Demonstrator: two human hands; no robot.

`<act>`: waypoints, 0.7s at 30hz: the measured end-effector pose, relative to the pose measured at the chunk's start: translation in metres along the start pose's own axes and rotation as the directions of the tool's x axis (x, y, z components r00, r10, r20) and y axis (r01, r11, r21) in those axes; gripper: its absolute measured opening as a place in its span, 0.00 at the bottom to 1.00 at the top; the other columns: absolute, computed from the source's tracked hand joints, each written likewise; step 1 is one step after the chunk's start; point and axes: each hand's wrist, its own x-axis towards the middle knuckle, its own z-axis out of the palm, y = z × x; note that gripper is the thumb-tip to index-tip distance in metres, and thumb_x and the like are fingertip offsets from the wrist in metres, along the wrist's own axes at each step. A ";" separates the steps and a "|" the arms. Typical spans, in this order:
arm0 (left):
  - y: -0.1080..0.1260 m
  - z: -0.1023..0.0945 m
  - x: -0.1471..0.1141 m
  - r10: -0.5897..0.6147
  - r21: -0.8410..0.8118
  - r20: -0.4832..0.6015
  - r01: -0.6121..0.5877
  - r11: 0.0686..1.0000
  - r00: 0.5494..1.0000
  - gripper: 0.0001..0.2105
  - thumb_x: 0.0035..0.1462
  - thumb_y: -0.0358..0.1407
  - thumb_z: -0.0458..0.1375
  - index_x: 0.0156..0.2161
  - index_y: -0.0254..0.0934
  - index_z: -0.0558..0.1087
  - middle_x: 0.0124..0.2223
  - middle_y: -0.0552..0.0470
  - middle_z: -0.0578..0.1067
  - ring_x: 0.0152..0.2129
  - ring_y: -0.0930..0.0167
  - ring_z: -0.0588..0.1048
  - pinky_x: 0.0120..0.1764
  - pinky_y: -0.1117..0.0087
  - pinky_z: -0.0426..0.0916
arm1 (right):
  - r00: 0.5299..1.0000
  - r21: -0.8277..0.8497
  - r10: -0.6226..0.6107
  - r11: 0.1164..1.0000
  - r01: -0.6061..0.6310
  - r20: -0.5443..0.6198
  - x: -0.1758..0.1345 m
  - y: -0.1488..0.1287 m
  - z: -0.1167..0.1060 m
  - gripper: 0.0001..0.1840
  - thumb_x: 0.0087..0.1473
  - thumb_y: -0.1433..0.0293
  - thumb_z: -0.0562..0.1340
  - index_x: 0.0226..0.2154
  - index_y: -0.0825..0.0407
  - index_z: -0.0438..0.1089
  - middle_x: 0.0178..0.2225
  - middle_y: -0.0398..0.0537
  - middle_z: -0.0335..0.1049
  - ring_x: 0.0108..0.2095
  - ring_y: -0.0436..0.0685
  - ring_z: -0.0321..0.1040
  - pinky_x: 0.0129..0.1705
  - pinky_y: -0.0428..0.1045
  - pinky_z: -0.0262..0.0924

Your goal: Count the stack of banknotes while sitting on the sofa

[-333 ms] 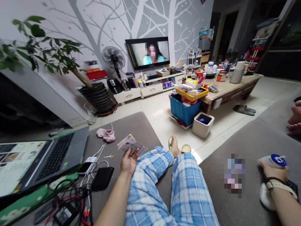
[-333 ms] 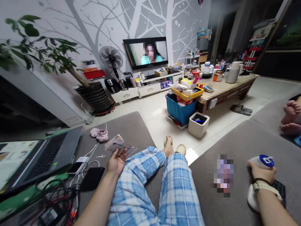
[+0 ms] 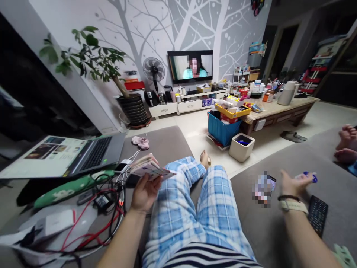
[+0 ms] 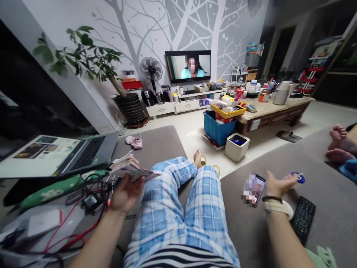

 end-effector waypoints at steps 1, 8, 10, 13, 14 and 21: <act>0.000 -0.002 -0.016 0.008 0.009 0.076 -0.009 1.000 0.997 0.06 0.63 0.30 0.58 0.39 0.35 0.79 0.35 0.47 0.84 0.27 0.68 0.82 0.29 0.74 0.77 | 1.000 0.071 -0.005 0.997 0.003 0.026 -0.023 -0.019 0.002 0.53 0.39 0.58 0.69 0.63 0.54 0.47 0.63 0.77 0.52 0.65 0.80 0.55 0.63 0.72 0.49; -0.033 0.001 -0.119 0.077 0.090 0.383 -0.120 0.989 0.921 0.10 0.52 0.37 0.70 0.39 0.36 0.79 0.35 0.47 0.84 0.30 0.63 0.83 0.28 0.73 0.77 | 0.583 0.591 -0.468 0.807 -0.025 0.664 -0.218 -0.134 -0.056 0.36 0.54 0.61 0.67 0.62 0.45 0.56 0.63 0.58 0.61 0.63 0.63 0.60 0.63 0.63 0.57; -0.048 -0.001 -0.151 0.051 0.144 0.362 -0.110 0.983 0.931 0.10 0.53 0.38 0.69 0.39 0.35 0.79 0.34 0.46 0.84 0.29 0.64 0.83 0.27 0.73 0.76 | 0.370 0.649 -0.589 0.759 -0.051 0.718 -0.255 -0.149 -0.088 0.31 0.57 0.60 0.66 0.60 0.46 0.61 0.62 0.57 0.63 0.63 0.63 0.61 0.63 0.62 0.57; -0.068 -0.010 -0.199 0.048 0.237 0.249 -0.109 0.965 0.967 0.08 0.59 0.36 0.64 0.40 0.33 0.78 0.34 0.44 0.83 0.28 0.64 0.83 0.26 0.73 0.74 | 0.132 0.701 -0.688 0.704 -0.117 0.713 -0.291 -0.164 -0.126 0.28 0.59 0.58 0.65 0.59 0.47 0.65 0.59 0.54 0.67 0.60 0.62 0.63 0.63 0.59 0.57; -0.072 -0.016 -0.213 0.070 0.252 0.211 -0.123 0.960 0.975 0.07 0.59 0.36 0.63 0.40 0.33 0.78 0.34 0.45 0.83 0.28 0.64 0.82 0.27 0.72 0.73 | 0.085 0.708 -0.705 0.688 -0.160 0.704 -0.300 -0.167 -0.135 0.27 0.60 0.57 0.64 0.58 0.47 0.66 0.57 0.53 0.69 0.58 0.61 0.65 0.61 0.58 0.58; -0.080 -0.073 -0.270 0.176 0.280 0.075 -0.190 0.941 0.981 0.10 0.50 0.37 0.69 0.38 0.37 0.79 0.34 0.48 0.83 0.28 0.61 0.82 0.27 0.69 0.74 | -0.075 0.630 -0.704 0.674 -0.387 0.706 -0.361 -0.177 -0.150 0.26 0.59 0.50 0.62 0.51 0.51 0.71 0.45 0.48 0.75 0.47 0.58 0.69 0.54 0.53 0.63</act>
